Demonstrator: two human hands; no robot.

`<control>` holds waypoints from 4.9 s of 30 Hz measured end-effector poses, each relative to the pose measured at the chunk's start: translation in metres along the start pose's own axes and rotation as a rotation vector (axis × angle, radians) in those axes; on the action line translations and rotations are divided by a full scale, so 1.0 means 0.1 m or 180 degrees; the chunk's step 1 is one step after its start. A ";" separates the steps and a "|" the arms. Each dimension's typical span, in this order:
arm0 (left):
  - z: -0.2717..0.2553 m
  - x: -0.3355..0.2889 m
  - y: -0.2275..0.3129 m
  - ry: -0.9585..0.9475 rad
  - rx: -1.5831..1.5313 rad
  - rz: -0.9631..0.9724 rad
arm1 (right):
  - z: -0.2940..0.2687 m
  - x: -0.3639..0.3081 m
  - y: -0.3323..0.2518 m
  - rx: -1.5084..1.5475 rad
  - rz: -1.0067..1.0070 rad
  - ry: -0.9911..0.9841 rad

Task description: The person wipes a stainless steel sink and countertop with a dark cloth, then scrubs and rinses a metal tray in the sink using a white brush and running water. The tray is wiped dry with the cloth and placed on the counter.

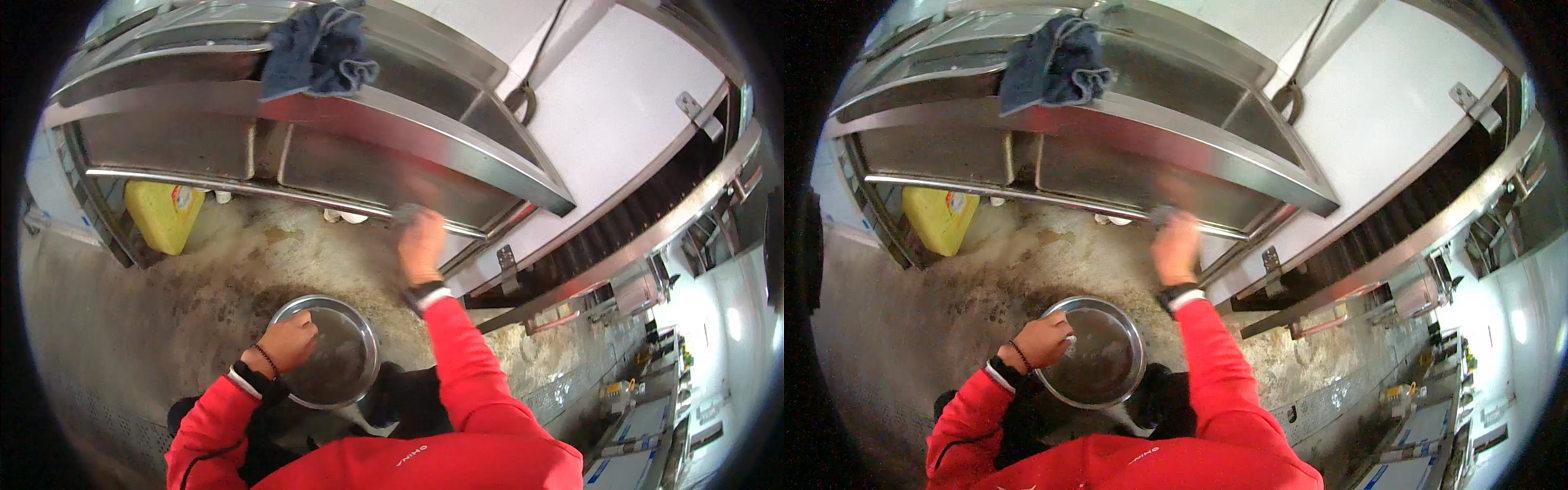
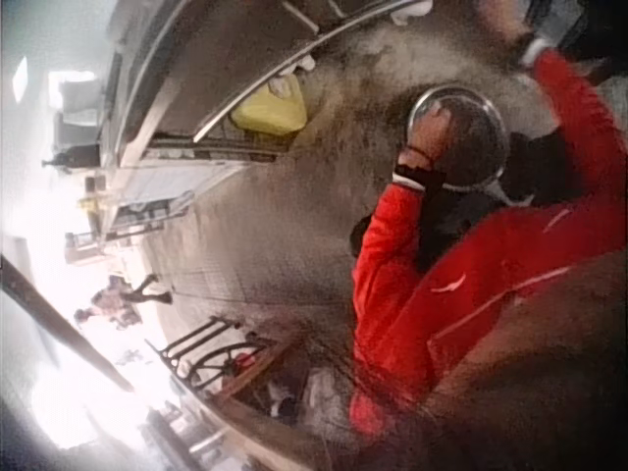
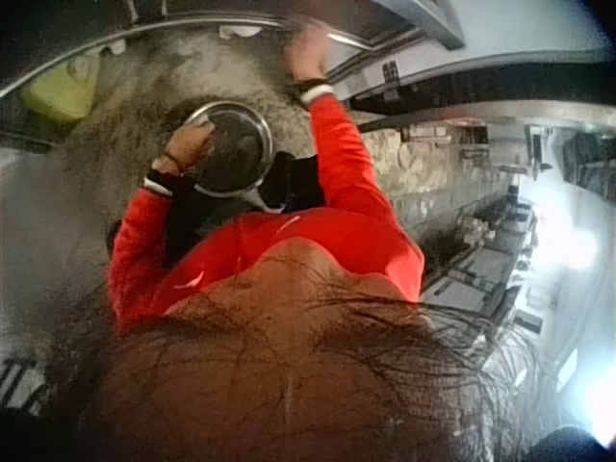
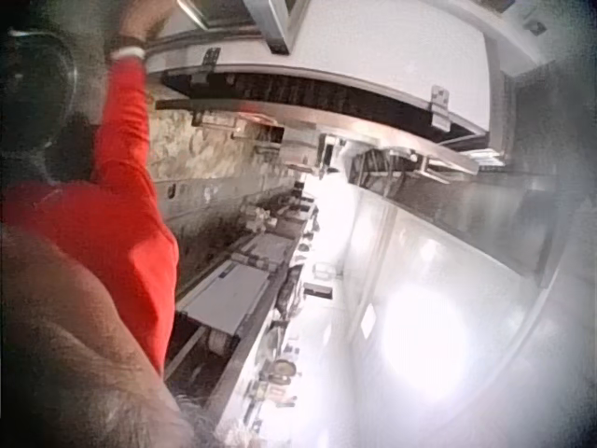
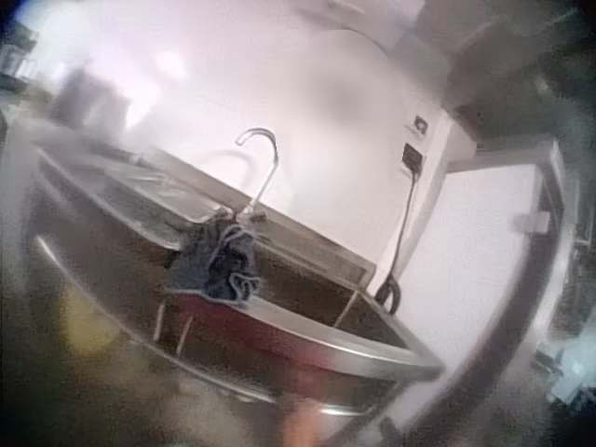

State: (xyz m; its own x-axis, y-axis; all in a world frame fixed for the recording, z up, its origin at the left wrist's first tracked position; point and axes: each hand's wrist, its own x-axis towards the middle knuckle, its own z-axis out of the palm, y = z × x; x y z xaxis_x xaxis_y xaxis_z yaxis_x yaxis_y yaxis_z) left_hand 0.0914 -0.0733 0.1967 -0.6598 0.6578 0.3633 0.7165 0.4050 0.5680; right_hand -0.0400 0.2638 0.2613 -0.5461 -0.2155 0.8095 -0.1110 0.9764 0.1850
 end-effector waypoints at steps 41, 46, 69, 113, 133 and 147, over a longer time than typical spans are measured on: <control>2.01 -1.42 -1.22 -0.1042 -0.0622 -0.3131 | 0.93 -3.19 -1.63 0.2024 0.1471 -0.4050; 2.01 -1.36 -1.29 -0.1455 -0.0381 -0.2997 | 0.63 -3.41 -1.65 0.0621 0.0078 -0.4787; -0.17 -0.34 -0.95 -0.1004 0.0268 -0.1666 | -1.48 2.73 -1.22 0.1988 -0.0697 0.0887; -1.07 0.22 0.01 0.3106 -0.2646 -0.0851 | -0.93 0.43 -2.27 0.4571 0.1893 -0.1377; -0.81 0.22 -0.03 0.2839 -0.1854 -0.1407 | -0.63 0.73 0.82 0.0329 -0.0961 0.0068; -0.86 0.02 -0.12 0.2927 -0.1764 -0.1485 | -0.19 0.10 -0.18 0.0665 0.0714 0.0299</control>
State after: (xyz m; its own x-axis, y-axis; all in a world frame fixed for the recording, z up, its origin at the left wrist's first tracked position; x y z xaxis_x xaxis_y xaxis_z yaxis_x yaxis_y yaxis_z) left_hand 0.0616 -0.1315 0.2540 -0.9107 -0.2806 0.3031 0.3147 0.0041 0.9492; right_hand -0.0275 0.2444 0.2764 -0.4982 0.0147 0.8669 -0.1700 0.9788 -0.1143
